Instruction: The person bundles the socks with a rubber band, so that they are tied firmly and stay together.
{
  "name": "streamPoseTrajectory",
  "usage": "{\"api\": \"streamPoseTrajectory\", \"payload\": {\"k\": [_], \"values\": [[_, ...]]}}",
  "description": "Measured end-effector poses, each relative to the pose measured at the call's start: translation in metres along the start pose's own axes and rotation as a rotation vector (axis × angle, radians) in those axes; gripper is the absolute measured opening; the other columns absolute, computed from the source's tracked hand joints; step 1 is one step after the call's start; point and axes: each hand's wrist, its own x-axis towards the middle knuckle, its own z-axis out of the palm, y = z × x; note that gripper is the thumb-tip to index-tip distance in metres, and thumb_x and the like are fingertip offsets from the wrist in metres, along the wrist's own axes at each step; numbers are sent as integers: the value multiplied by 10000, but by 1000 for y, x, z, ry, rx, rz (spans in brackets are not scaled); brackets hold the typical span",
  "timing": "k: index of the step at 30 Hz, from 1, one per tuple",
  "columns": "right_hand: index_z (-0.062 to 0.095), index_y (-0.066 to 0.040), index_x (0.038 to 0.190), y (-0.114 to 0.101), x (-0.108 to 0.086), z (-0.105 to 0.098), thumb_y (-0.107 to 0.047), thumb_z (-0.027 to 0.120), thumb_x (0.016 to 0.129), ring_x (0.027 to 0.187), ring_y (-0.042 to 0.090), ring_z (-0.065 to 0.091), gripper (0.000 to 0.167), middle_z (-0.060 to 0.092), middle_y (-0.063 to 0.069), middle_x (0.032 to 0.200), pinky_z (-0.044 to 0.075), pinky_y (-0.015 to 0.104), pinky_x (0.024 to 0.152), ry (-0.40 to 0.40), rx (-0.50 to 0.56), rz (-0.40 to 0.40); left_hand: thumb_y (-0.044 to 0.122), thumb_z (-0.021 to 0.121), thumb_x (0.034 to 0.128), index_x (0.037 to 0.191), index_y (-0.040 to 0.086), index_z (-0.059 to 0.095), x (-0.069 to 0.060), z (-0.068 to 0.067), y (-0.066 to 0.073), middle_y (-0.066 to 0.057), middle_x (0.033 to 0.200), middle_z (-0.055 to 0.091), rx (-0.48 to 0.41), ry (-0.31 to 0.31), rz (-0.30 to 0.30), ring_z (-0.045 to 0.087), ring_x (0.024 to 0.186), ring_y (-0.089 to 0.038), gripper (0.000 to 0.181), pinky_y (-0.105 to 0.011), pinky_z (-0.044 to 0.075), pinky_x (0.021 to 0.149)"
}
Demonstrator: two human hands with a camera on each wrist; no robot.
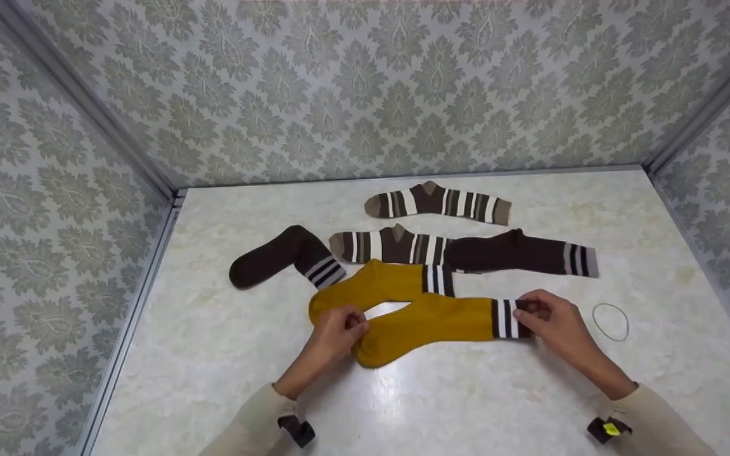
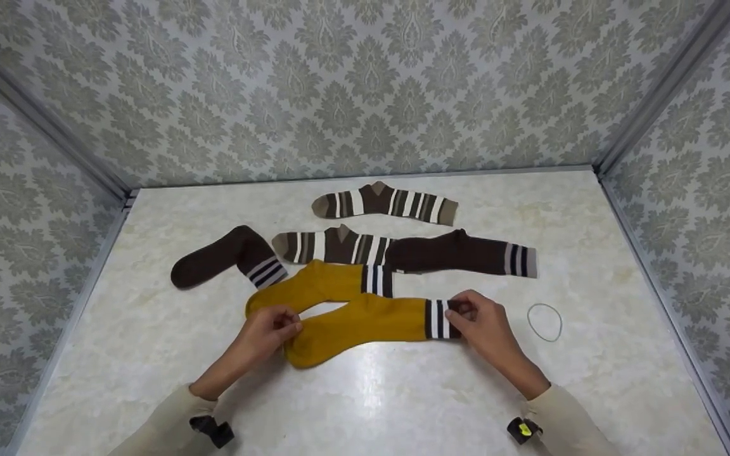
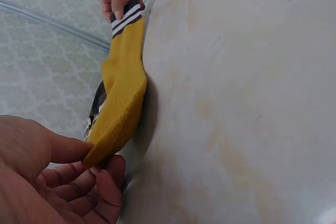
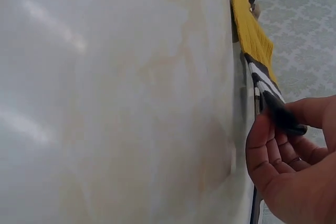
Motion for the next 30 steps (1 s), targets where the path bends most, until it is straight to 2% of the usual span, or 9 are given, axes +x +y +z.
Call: {"api": "streamPoseTrajectory", "payload": {"k": [5,10,19,23,30], "values": [[747,-4,1220,-1,-4,4,-109,816,1011,884,136,692,243,748,107,1047,553,183,773,-20,10,1,8,735,1039,963,29,742,0,-4,-1,-30,833,642,11,19,2,578,752,-169,80,-263,502,659],[746,-17,1218,2,-5,7,-82,803,1014,870,144,694,222,744,92,1031,556,187,767,-25,-26,-10,25,747,1033,912,44,740,0,-5,-4,-10,793,632,34,33,8,562,714,-149,123,-260,483,632],[749,-39,1194,6,-4,12,-32,791,1008,789,150,631,191,707,67,948,540,246,642,-20,-59,-41,78,773,1032,868,71,746,-2,-3,-8,0,763,619,95,51,-48,551,687,-151,166,-287,482,626],[748,-47,1197,5,-2,13,-41,789,1014,798,151,620,187,700,47,940,528,246,656,-33,-87,-63,100,775,1037,849,91,740,-1,-4,-7,8,746,609,122,56,-64,550,685,-151,191,-286,474,625],[764,-67,1201,5,1,14,-77,791,1024,843,164,637,179,719,28,962,533,243,734,-47,-110,-57,103,776,1033,822,90,723,-2,-6,-9,10,727,592,146,61,-63,547,671,-150,218,-292,470,623]]}}
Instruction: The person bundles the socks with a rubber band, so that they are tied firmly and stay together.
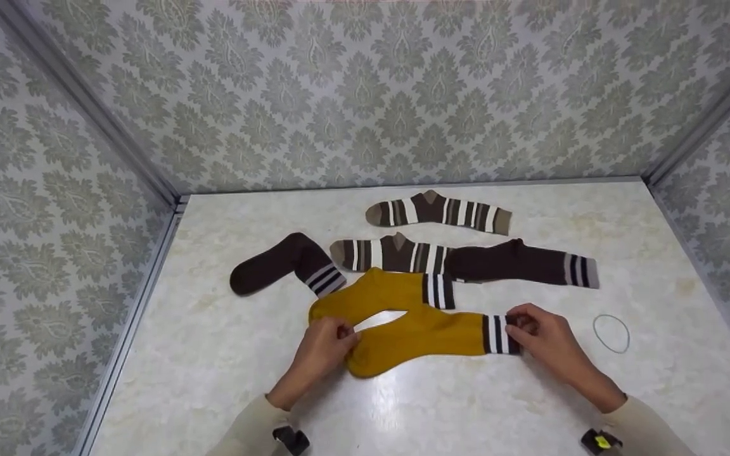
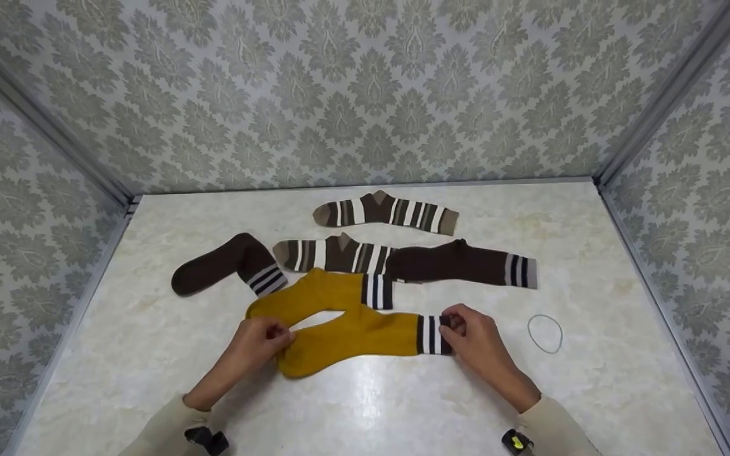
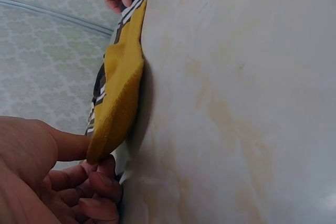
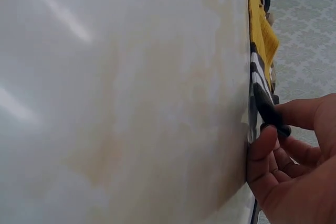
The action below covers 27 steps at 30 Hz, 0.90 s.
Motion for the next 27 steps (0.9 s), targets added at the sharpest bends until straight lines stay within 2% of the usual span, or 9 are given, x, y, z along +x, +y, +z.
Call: {"api": "streamPoseTrajectory", "payload": {"k": [3,10,12,20,23,27], "values": [[767,-72,1198,1,1,1,-78,788,1026,839,162,638,174,720,24,961,535,245,738,0,-3,-3,115,778,1033,820,94,718,-2,0,-2,14,723,587,-1,4,-9,542,663,-146,222,-291,467,620],[781,-72,1162,1,3,3,-49,790,1015,817,131,637,149,722,5,939,534,243,733,6,-24,-37,100,797,1013,806,84,715,-5,0,-2,16,714,592,55,29,40,530,651,-134,224,-280,468,608],[784,-65,1151,-1,3,3,-37,793,1008,822,135,628,146,718,6,944,532,246,731,3,-33,-51,94,800,1011,814,87,720,-5,0,-1,15,720,599,56,29,23,537,656,-137,213,-277,476,615],[789,-47,1149,-8,5,3,-31,811,992,900,164,628,159,713,38,1042,540,284,781,1,-137,-97,110,848,977,817,116,704,-6,1,-4,33,727,614,113,57,38,552,657,-129,215,-282,492,617],[786,-36,1159,-9,7,2,-41,808,994,911,175,634,167,720,55,1067,541,303,793,6,-157,-93,137,870,964,810,121,697,-8,1,-6,40,720,607,141,94,72,548,656,-128,232,-289,489,620],[784,-26,1149,-10,11,2,-44,805,988,895,191,634,164,719,67,1055,534,328,795,36,-180,-102,170,877,964,830,110,720,-10,-6,-8,40,715,617,123,154,78,548,661,-133,214,-296,488,629]]}}
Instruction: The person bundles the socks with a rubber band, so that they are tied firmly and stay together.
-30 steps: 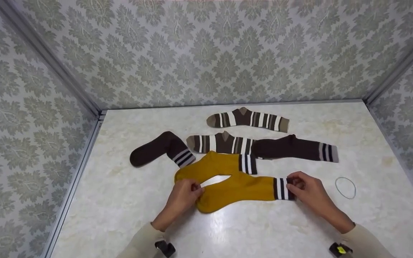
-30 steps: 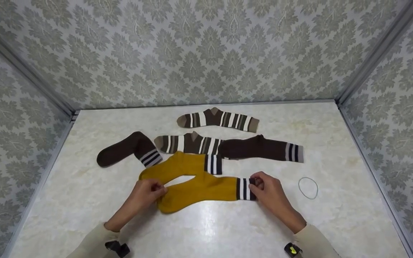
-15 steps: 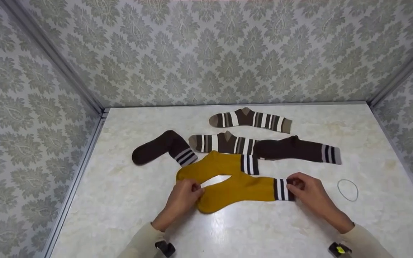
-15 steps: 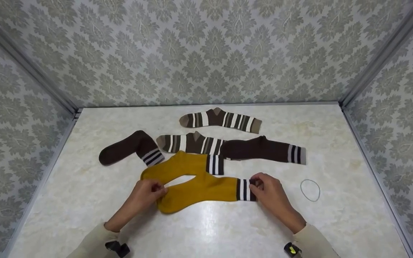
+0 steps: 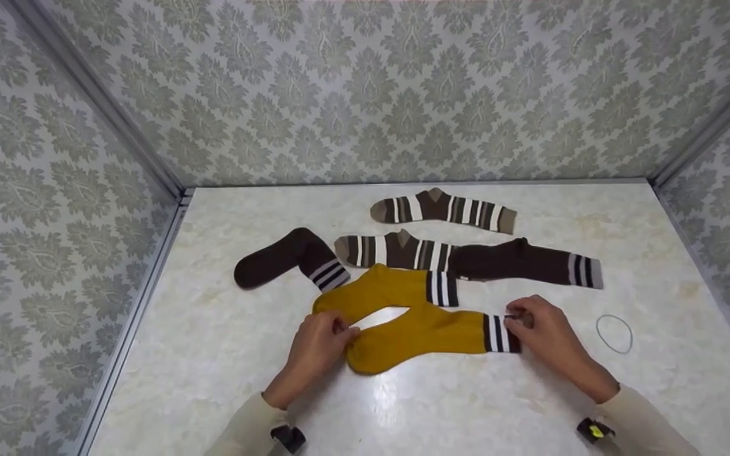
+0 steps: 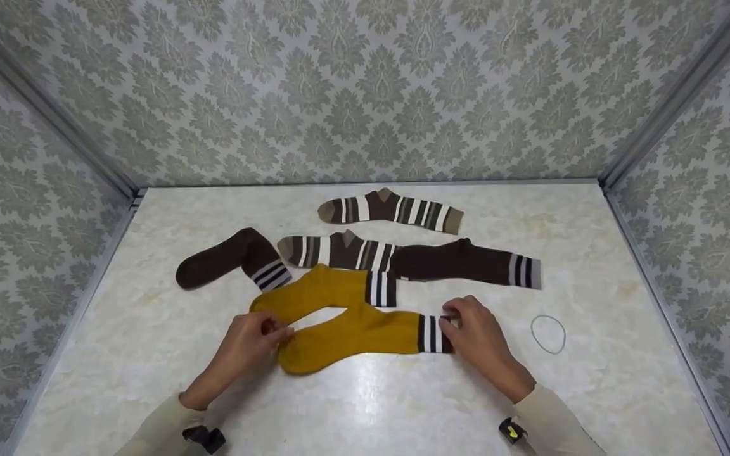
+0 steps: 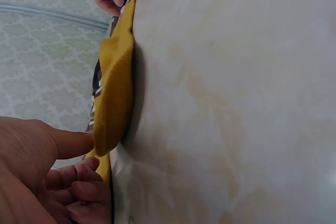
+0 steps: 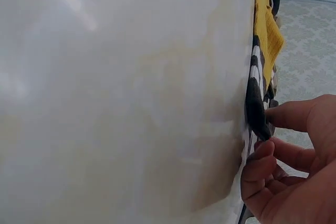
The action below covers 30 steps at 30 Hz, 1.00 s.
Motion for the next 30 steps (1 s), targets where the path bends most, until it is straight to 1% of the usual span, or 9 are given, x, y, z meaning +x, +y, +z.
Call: {"api": "streamPoseTrajectory", "payload": {"k": [4,7,9,13,16,20,25,30], "values": [[787,-25,1131,-1,6,1,-33,802,986,888,197,645,146,718,65,1030,543,338,795,34,4,-12,144,854,982,875,84,738,3,-10,-6,23,729,636,-58,47,2,547,663,-134,169,-284,483,617],[786,-24,1121,-3,12,5,-34,792,997,880,196,651,125,718,61,1016,550,324,787,42,28,-38,95,836,989,895,72,732,4,-18,-18,9,742,635,-97,81,15,539,668,-135,142,-263,467,605],[786,-20,1118,-5,17,8,-35,784,1003,873,189,651,116,719,56,1004,551,312,785,39,47,-59,64,824,992,906,72,732,4,-24,-26,9,750,634,-124,102,9,539,674,-136,126,-248,458,602],[788,-21,1128,-8,27,15,-35,770,1004,858,167,637,126,712,25,985,539,301,788,30,72,-84,42,809,999,930,69,741,3,-33,-42,3,772,646,-141,155,7,552,701,-145,101,-241,464,628],[791,-24,1139,-11,34,18,-47,771,1010,857,158,632,133,706,9,977,541,302,796,9,92,-83,36,795,1006,954,57,735,3,-37,-49,-15,803,649,-134,181,-2,557,735,-158,82,-254,476,664],[788,-12,1159,-16,43,23,-69,780,1019,881,167,661,151,706,24,993,567,309,815,-29,113,-89,16,780,1002,1018,26,734,5,-38,-52,-42,865,680,-122,189,-30,596,785,-172,49,-279,511,712],[783,-6,1185,-21,53,28,-72,790,1016,943,195,690,182,713,60,1053,586,323,848,-48,124,-102,10,767,1005,1107,-24,735,10,-35,-52,-92,950,738,-133,176,-40,652,838,-205,112,-321,554,755],[780,-3,1207,-24,63,33,-71,798,1013,974,219,703,206,721,88,1082,597,353,870,-58,143,-118,16,772,1004,1161,-49,739,16,-31,-50,-123,996,745,-140,163,-47,649,866,-228,173,-372,561,783]]}}
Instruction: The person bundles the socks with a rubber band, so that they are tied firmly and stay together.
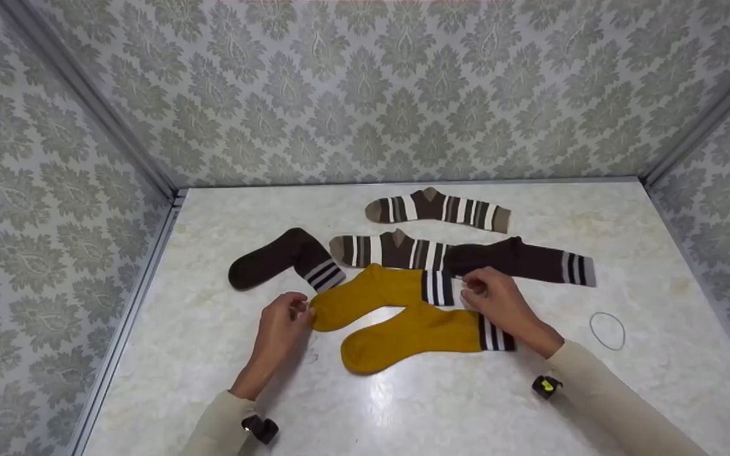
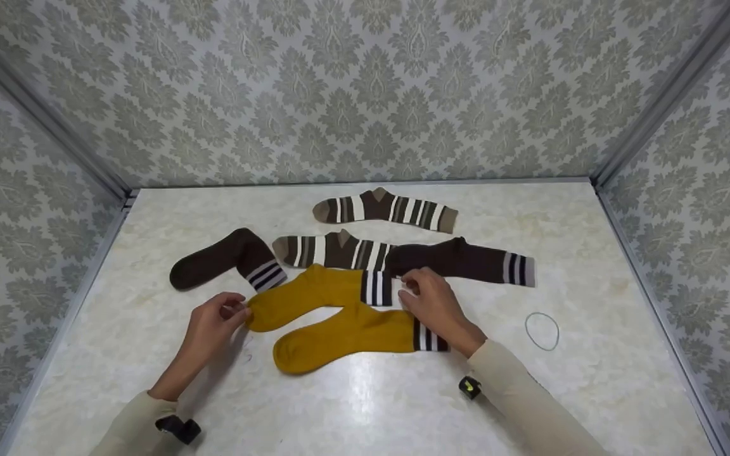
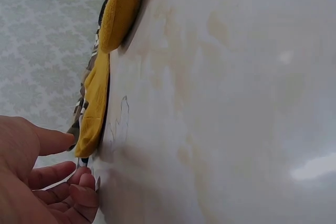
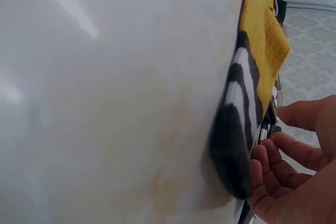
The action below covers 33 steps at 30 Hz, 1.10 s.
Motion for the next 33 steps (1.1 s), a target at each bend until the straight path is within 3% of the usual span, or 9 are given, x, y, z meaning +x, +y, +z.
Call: {"api": "streamPoseTrajectory", "payload": {"k": [11,23,33], "values": [[772,8,1248,-7,19,9,-95,793,1015,935,216,694,255,733,112,1076,588,409,839,-16,-55,26,32,791,994,1129,-23,782,8,10,9,-100,986,695,56,-17,-54,620,880,-243,146,-393,545,809],[754,30,1231,-21,30,20,-173,807,1015,925,267,668,301,710,130,1045,577,480,864,-7,-94,123,83,795,1013,1087,-6,797,11,14,9,-85,947,674,83,-19,-80,624,867,-242,116,-400,540,803],[728,-14,1087,-25,34,30,-78,785,1003,930,287,664,120,692,144,1038,568,479,849,46,-99,137,93,810,1006,952,51,763,11,14,9,-63,899,673,125,0,-50,629,835,-232,83,-406,542,785]]}}
